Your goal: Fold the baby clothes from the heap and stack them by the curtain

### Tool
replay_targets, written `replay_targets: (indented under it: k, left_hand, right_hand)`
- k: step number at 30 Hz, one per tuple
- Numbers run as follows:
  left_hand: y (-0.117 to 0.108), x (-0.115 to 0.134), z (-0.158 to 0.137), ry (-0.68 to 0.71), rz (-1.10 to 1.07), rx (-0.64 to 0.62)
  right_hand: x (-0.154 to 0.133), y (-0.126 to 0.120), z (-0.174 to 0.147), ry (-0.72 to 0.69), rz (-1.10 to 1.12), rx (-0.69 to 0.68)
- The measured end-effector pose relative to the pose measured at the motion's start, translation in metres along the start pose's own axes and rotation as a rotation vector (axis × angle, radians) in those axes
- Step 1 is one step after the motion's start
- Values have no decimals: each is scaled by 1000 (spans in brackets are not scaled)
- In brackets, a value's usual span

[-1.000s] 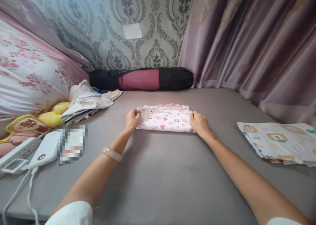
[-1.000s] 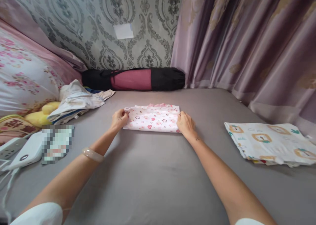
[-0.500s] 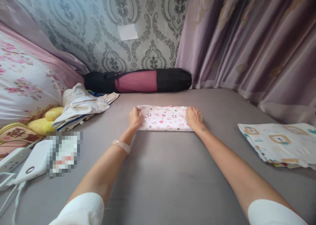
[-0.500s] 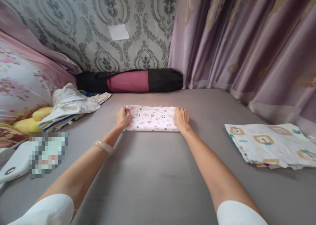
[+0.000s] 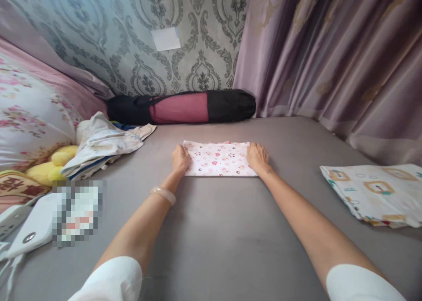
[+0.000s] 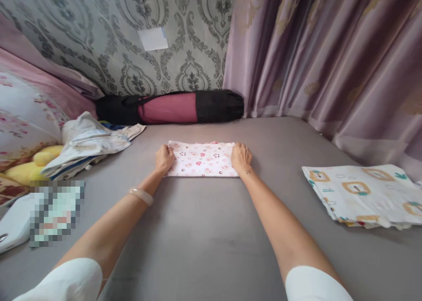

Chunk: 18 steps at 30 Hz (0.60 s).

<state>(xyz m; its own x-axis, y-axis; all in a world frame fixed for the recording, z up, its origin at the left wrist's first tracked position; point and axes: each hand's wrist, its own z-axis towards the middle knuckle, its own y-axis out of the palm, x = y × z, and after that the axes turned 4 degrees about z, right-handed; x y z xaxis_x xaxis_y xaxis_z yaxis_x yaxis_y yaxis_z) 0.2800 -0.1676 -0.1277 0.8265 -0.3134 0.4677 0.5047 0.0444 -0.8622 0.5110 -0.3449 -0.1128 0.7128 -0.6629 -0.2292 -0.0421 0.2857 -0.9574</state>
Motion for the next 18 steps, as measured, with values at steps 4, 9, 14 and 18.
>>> replay_targets:
  k: [4,9,14,18]
  left_hand:
    - [0,-1,-2,3,49,-8]
    - [-2,0,-5,29,122,-23]
    - [-9,0,-8,44,189,-15]
    - [-9,9,-14,200,239,60]
  right_hand:
    - [0,-1,-1,48,23,-9]
    - [1,0,-1,67,50,-9]
    - [-1,-6,-3,85,62,-7]
    - [-22,-6,-10,-69,58,98]
